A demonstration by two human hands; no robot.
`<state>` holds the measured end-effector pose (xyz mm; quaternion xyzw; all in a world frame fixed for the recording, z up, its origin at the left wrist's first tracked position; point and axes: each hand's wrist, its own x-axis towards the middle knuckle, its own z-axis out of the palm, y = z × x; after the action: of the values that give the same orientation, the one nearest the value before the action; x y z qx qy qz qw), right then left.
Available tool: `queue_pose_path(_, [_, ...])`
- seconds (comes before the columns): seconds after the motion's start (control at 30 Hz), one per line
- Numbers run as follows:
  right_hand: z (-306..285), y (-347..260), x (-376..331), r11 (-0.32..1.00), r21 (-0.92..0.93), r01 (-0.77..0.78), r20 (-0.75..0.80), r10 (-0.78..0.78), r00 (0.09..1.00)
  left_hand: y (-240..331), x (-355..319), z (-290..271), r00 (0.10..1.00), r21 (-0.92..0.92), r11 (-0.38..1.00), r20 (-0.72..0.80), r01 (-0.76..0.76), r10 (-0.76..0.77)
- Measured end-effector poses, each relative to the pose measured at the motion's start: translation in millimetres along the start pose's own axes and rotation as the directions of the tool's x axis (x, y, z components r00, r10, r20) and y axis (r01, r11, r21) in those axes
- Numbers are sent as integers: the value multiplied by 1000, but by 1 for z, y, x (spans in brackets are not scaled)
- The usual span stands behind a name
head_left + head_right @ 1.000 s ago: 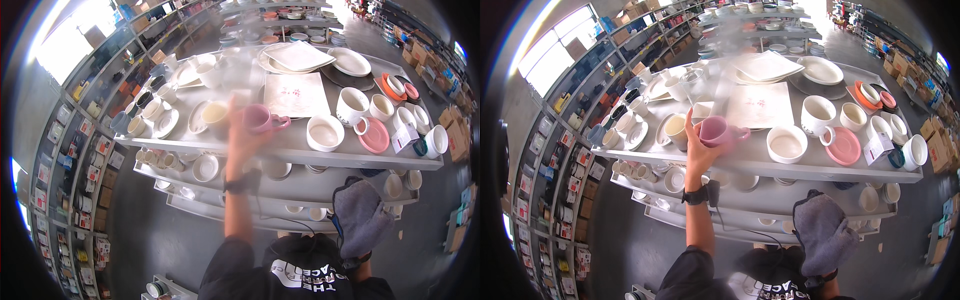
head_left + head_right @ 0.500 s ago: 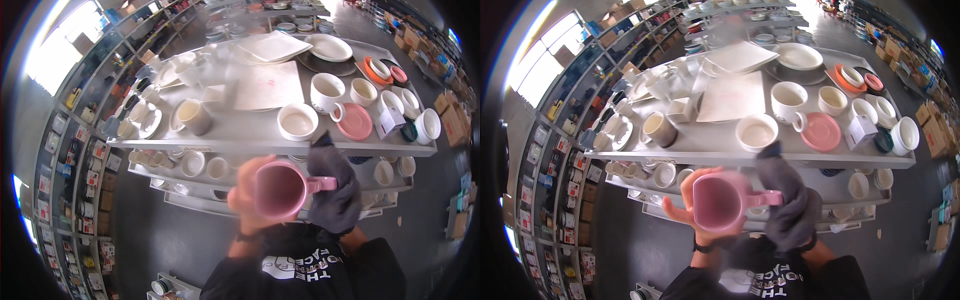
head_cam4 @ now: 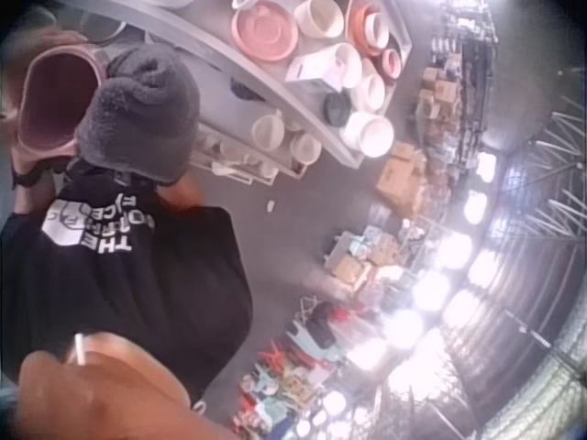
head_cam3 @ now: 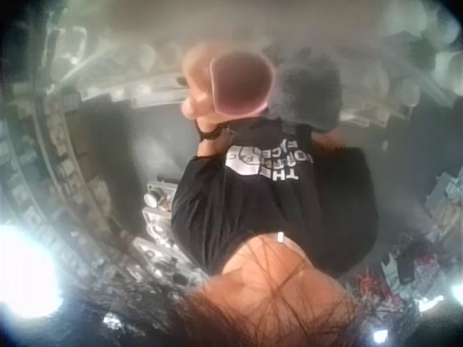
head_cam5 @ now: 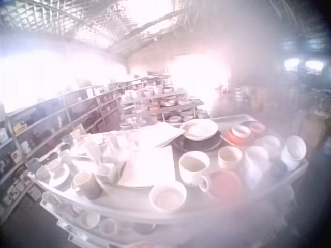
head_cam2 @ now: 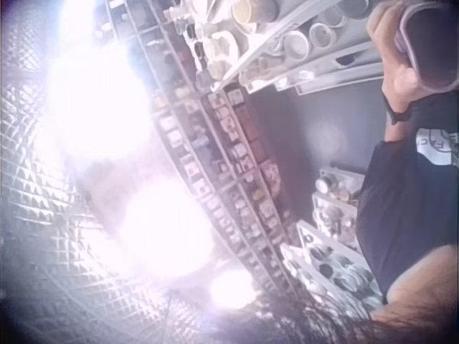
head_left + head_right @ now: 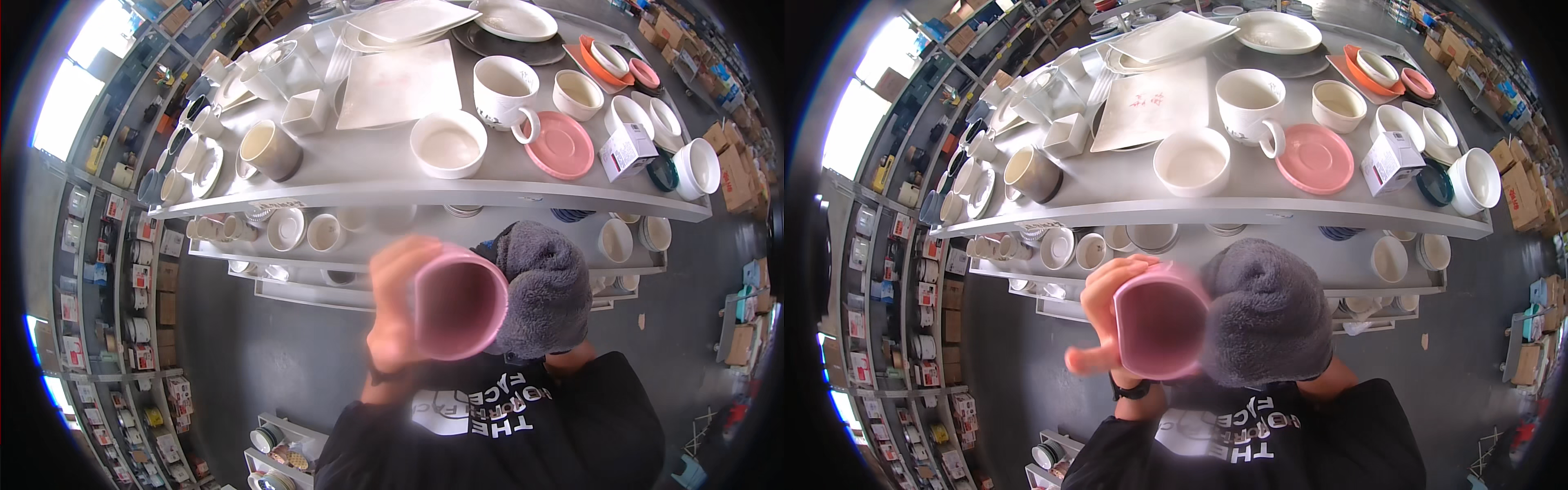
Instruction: The person picks up mugs, bowls, and plates from a shelf one at a time, wipes them with a cloth, and returns them to the shelf.
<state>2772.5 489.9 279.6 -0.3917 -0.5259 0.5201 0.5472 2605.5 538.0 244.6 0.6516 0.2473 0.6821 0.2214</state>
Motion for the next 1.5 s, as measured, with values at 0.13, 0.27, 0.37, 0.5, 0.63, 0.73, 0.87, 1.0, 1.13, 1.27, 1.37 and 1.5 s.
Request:
queue_pose_path(0.13, [0,0,-6,998,57,26,-154,-17,988,15,0,0,979,-80,992,171,-98,110])
queue_pose_path(0.27, [-10,10,-11,998,59,25,-216,-12,976,21,-10,7,987,81,988,105,-132,123])
queue_pose_path(0.37, [-16,20,-16,999,42,13,-261,-2,965,16,-13,22,992,128,984,44,-122,117])
queue_pose_path(0.5, [-9,25,-15,1000,28,9,-244,-2,970,16,-14,49,958,249,939,-96,-238,269])
queue_pose_path(0.63, [-7,29,-18,1000,24,8,-243,-2,970,24,-49,61,960,-423,906,-266,-30,-93])
queue_pose_path(0.73, [-5,37,-16,1000,25,-3,-221,9,975,29,-49,70,890,-860,498,-140,107,-433])
queue_pose_path(0.87, [-8,39,-11,1000,4,8,-206,-7,979,30,-40,56,997,-187,979,13,81,-80])
queue_pose_path(1.0, [-4,44,-7,1000,0,19,-180,-19,984,27,-32,78,960,-67,985,-244,-156,136])
queue_pose_path(1.13, [2,55,-12,1000,-14,-1,-144,-1,990,26,-40,62,961,204,975,-238,-91,139])
queue_pose_path(1.27, [7,59,-17,999,-34,-31,-78,28,997,4,-44,46,832,54,903,-367,-427,415])
queue_pose_path(1.37, [5,51,-11,995,-99,-24,-83,15,996,3,-33,42,839,109,915,-368,-389,401])
queue_pose_path(1.5, [19,54,1,983,-181,-11,-83,-4,997,-11,-27,27,775,72,889,-463,-452,431])
